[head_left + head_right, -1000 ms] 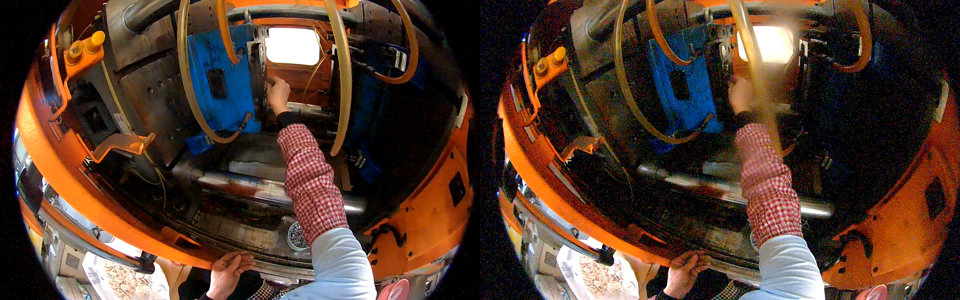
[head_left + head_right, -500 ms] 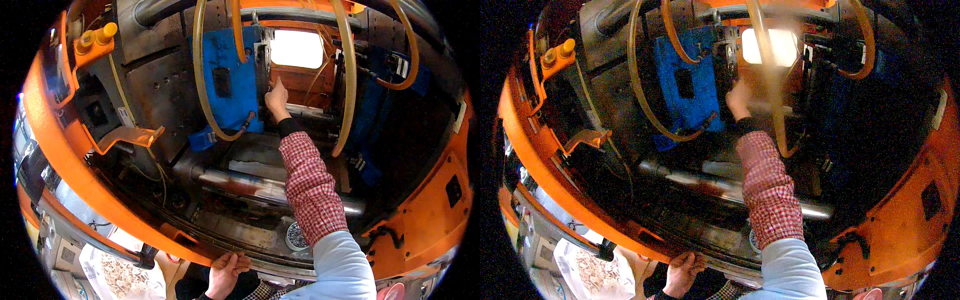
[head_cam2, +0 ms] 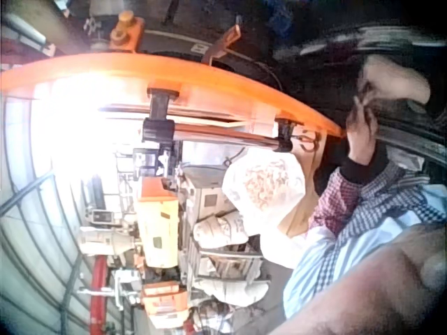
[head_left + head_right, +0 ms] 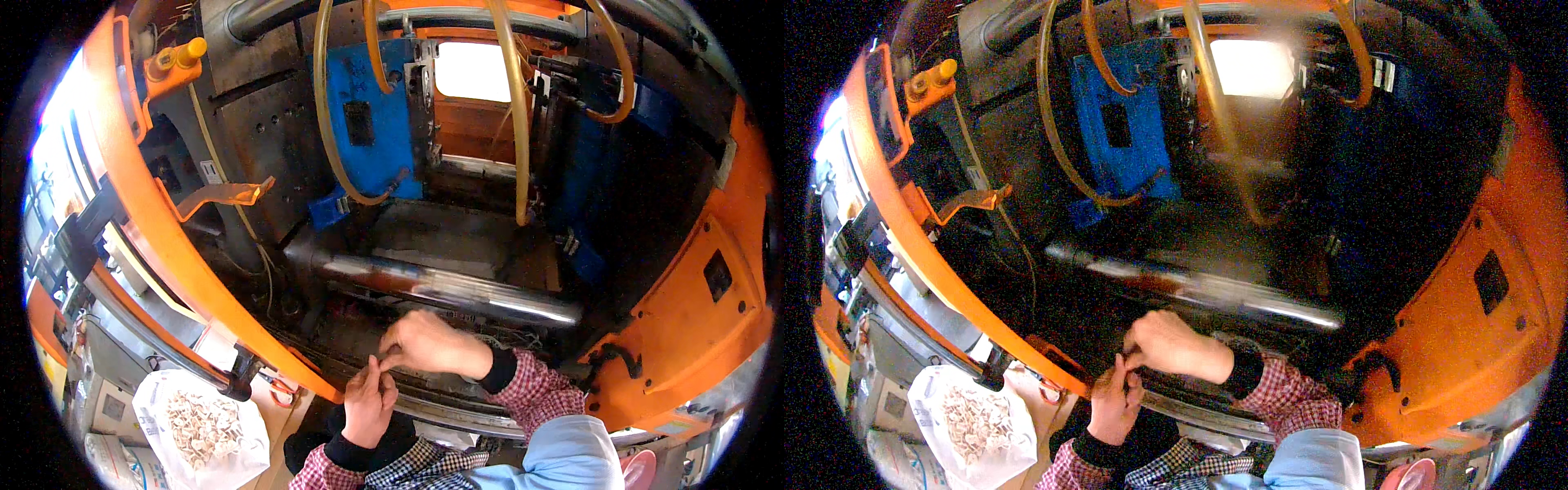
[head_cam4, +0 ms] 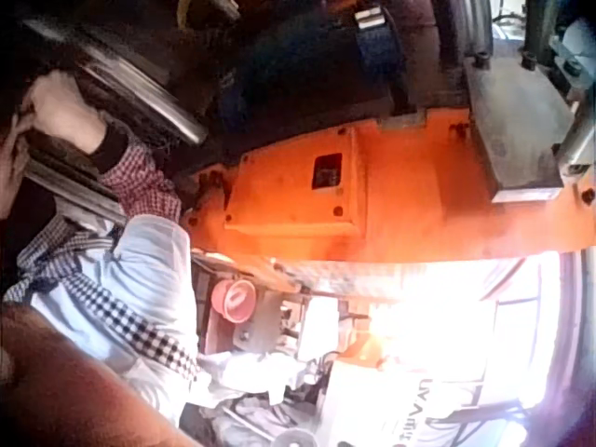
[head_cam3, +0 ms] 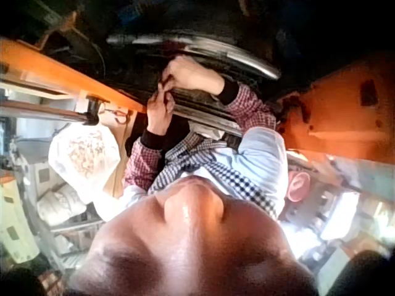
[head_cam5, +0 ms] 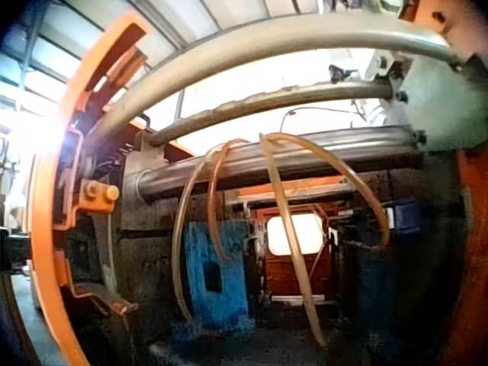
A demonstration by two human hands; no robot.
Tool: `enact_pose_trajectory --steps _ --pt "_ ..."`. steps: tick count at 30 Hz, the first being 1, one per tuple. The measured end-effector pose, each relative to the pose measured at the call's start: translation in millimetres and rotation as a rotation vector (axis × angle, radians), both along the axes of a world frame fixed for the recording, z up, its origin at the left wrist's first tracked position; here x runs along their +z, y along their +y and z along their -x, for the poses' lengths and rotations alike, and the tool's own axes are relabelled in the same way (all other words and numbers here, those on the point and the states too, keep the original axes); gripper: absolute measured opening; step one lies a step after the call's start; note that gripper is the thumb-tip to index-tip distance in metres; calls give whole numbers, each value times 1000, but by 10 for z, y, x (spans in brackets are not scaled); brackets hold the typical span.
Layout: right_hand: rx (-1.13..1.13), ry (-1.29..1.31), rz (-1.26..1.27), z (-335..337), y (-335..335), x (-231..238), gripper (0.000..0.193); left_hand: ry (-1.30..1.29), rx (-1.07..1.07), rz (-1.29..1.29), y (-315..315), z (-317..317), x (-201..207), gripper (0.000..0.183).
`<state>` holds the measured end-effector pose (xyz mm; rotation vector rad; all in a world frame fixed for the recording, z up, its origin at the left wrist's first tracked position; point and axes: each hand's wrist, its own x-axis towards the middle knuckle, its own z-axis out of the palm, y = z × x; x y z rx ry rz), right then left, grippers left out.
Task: The person opens an orange industrial machine, retrieves small white plastic components, and assembles them by hand into a larger white plastic assembly. They repeatedly open the machine, insert parts, and place the assembled units into a white bag on a nearby table.
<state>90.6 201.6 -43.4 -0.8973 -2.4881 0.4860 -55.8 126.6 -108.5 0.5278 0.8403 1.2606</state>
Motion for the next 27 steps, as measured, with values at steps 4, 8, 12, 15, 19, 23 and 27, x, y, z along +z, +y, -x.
enact_pose_trajectory --steps 4,8,12,15,19,23,27 --pt "52 21 -39 -10 -134 -107 19 -65 -61 25 6 -8 -43 33" --pt "84 -63 -279 -50 -207 -156 18 31 -86 37 5 -11 -15 37" --pt "89 29 -417 -69 -166 -209 18 -4 -86 32 27 12 81 36" --pt "-109 215 -607 -153 216 -68 14 -10 -106 -59 39 33 126 39" --pt "-563 894 -744 -356 1353 475 10 389 -154 -202 -44 68 67 41" --pt "-1030 947 -657 -544 2499 934 16 377 -126 -38 -145 130 -42 37" --pt "-1057 845 -595 -695 3098 1141 20 92 -60 142 -177 167 -62 32"
